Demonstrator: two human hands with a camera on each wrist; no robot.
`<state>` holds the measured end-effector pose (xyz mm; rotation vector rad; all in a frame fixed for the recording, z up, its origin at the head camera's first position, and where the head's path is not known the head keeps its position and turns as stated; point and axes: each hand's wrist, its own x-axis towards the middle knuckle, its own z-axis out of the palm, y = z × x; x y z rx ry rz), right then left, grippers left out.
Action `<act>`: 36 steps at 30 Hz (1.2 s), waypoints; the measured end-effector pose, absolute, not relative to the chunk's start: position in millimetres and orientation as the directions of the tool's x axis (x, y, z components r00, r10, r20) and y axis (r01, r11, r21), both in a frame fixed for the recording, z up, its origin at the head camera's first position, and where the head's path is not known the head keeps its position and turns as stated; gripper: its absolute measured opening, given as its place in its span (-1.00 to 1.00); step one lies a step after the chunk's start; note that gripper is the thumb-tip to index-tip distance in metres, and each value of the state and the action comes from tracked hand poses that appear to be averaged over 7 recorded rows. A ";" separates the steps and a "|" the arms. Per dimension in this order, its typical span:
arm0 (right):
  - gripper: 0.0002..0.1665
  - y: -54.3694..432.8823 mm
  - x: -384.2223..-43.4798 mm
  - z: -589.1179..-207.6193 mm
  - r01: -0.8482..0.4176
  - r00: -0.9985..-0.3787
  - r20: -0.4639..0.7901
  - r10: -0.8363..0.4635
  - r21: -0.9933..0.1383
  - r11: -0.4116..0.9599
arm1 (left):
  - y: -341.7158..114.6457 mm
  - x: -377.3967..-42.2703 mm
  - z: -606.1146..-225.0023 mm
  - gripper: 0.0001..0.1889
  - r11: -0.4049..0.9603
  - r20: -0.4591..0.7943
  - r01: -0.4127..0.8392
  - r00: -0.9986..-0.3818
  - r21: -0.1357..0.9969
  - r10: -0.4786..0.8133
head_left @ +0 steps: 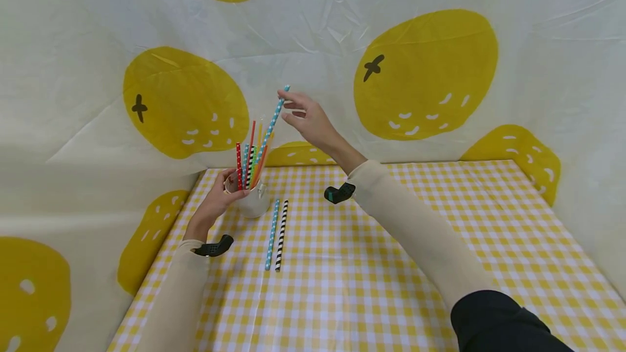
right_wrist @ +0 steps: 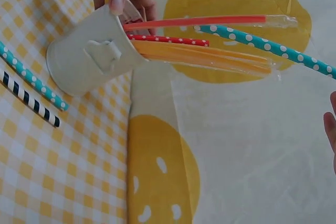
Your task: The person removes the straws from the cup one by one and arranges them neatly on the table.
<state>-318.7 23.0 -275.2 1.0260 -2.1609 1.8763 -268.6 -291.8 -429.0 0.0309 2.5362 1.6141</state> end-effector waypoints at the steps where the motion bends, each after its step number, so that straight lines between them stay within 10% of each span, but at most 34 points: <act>1: -0.38 24.8 -318.5 -274.6 -0.546 -0.769 0.493 -0.407 -0.838 0.016 | -292.0 -268.7 -429.1 -0.01 0.427 -0.102 -0.053 -0.991 0.903 0.091; 36: -0.50 65.4 -301.5 -307.6 -0.418 -0.799 0.377 -0.469 -0.908 -0.018 | -295.5 -267.1 -426.5 -0.03 0.439 -0.104 -0.057 -0.991 0.897 0.085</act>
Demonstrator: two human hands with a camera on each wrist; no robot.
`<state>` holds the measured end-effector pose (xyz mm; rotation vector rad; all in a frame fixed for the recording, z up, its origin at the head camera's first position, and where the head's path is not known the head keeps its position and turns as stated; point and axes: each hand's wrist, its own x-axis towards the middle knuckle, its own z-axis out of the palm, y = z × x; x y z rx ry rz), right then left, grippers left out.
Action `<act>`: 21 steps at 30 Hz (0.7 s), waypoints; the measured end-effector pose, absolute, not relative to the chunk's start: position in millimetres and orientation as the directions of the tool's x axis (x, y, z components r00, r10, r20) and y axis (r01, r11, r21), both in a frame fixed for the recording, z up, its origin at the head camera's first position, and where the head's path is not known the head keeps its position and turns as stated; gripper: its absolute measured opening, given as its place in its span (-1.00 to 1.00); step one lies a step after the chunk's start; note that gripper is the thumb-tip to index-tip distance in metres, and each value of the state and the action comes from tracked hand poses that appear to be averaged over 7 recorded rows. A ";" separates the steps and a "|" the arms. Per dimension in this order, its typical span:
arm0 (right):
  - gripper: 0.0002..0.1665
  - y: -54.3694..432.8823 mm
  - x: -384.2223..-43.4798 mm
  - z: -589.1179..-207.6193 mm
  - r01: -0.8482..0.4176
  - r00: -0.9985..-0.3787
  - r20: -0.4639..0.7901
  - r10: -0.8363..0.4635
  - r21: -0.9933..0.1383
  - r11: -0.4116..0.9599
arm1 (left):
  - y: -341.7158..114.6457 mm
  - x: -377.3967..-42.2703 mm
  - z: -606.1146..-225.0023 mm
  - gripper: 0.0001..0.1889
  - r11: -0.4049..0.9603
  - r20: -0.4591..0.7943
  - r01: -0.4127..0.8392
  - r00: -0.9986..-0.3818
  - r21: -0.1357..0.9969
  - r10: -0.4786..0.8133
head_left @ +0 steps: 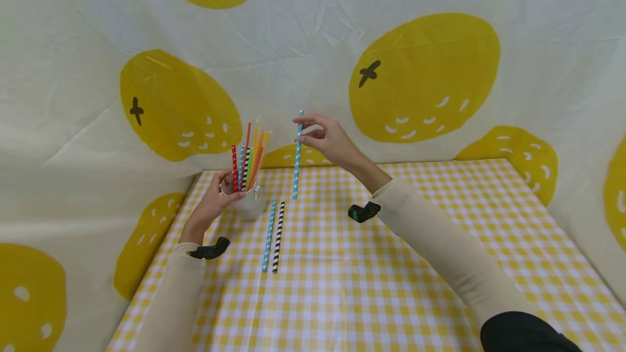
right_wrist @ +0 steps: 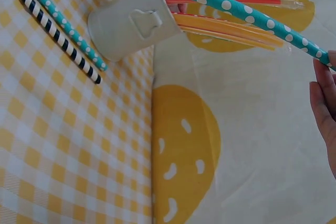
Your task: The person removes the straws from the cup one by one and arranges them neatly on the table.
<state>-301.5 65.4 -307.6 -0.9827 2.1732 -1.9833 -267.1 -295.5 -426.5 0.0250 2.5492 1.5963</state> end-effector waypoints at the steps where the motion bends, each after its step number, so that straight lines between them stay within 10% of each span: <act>1: -0.52 65.7 -300.7 -309.4 -0.413 -0.798 0.372 -0.473 -0.911 -0.020 | -295.6 -266.9 -426.3 -0.03 0.437 -0.105 -0.057 -0.991 0.898 0.086; 21: -0.60 61.1 -308.4 -377.5 -0.344 -0.803 0.277 -0.528 -0.938 0.031 | -294.7 -267.3 -426.6 0.00 0.434 -0.094 -0.043 -0.991 0.900 0.096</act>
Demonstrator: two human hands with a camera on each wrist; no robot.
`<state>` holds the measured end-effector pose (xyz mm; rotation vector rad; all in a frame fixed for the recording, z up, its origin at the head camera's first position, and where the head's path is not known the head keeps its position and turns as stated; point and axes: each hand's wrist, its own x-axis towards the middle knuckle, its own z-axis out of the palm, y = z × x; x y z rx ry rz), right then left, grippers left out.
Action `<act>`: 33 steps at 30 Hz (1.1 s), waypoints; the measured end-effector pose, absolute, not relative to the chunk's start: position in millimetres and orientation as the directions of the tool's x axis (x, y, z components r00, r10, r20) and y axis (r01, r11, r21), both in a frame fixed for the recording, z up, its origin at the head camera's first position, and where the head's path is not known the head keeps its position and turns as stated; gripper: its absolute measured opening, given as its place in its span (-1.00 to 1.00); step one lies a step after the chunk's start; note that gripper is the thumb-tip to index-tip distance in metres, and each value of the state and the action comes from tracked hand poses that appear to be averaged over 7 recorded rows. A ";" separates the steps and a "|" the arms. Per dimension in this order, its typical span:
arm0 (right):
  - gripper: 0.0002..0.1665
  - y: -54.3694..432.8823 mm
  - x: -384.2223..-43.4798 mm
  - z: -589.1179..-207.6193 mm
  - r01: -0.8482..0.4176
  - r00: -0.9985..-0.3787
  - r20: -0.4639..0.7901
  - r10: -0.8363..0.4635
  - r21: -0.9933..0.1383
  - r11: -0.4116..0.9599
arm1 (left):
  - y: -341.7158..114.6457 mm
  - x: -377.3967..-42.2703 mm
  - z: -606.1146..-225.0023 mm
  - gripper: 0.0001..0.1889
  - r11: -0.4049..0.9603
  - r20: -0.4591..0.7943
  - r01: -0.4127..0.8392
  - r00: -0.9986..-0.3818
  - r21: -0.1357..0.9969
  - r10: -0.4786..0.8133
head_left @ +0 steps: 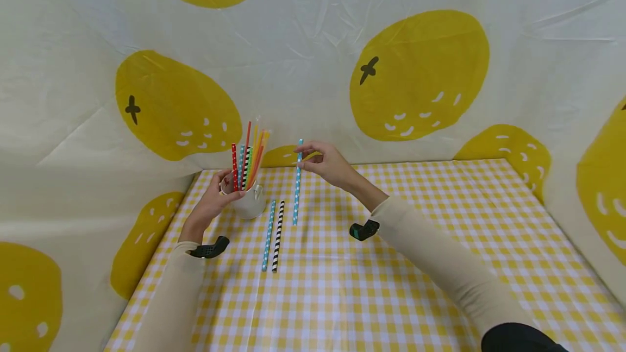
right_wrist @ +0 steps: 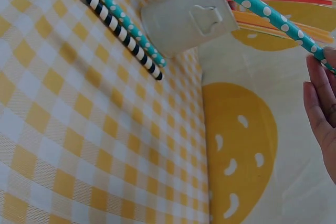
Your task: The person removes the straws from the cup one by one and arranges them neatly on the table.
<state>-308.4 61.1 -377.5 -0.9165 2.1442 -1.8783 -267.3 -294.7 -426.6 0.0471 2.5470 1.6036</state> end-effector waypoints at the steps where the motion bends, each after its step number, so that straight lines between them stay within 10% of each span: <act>1: -0.61 60.8 -308.5 -380.1 -0.349 -0.801 0.278 -0.530 -0.936 0.037 | -294.2 -267.1 -425.8 0.00 0.439 -0.099 -0.047 -0.991 0.897 0.095; 33: -0.64 39.3 -298.2 -440.9 -0.247 -0.825 0.107 -0.555 -0.952 0.184 | -286.2 -257.2 -407.7 -0.04 0.408 -0.126 -0.072 -0.986 0.910 0.106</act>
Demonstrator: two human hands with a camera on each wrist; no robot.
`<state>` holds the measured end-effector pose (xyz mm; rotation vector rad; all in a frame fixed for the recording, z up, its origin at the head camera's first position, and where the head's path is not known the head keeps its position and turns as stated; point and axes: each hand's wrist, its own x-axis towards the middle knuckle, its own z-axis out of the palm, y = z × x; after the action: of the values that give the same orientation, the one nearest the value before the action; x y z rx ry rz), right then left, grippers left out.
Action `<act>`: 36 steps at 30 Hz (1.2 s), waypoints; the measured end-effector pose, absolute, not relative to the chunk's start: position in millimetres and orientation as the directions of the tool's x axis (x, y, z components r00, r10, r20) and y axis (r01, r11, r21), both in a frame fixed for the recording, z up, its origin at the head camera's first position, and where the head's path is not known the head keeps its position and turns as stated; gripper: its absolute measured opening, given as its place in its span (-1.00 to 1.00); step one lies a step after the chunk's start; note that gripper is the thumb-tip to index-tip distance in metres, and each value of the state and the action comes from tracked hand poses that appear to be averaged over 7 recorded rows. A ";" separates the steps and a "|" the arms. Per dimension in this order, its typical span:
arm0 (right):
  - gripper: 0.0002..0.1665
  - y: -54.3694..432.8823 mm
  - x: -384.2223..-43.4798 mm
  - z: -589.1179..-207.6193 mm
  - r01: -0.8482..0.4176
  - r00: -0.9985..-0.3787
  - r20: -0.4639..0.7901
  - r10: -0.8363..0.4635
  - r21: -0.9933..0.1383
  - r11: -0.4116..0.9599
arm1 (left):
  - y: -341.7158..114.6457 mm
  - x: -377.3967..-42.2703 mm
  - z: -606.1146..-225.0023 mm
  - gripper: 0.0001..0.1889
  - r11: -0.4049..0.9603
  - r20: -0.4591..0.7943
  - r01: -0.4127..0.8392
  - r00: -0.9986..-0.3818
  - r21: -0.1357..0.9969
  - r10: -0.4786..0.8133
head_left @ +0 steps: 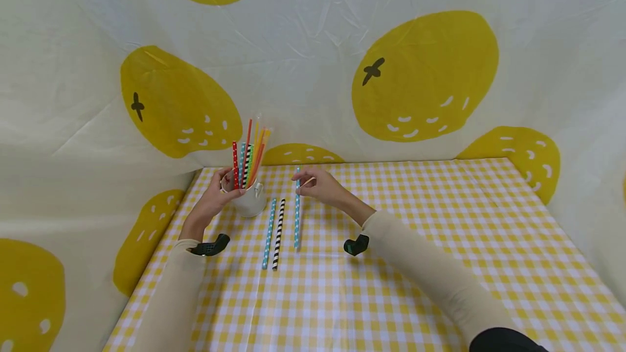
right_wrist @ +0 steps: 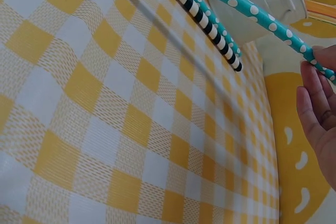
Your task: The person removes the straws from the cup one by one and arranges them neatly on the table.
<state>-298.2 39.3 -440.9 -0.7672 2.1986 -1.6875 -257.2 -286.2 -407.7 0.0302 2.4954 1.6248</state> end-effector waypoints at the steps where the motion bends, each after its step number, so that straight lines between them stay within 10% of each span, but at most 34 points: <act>1: -0.64 38.0 -297.9 -442.0 -0.250 -0.824 0.103 -0.558 -0.949 0.194 | -288.1 -259.1 -411.7 -0.03 0.411 -0.122 -0.070 -0.987 0.909 0.102; 36: -0.69 11.3 -286.5 -466.1 -0.194 -0.816 -0.109 -0.567 -0.872 0.448 | -290.4 -262.9 -425.4 -0.04 0.435 -0.098 -0.048 -0.991 0.899 0.093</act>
<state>-286.5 11.3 -466.1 -0.6437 2.3175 -1.3218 -262.9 -290.4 -425.4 0.0403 2.5456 1.6025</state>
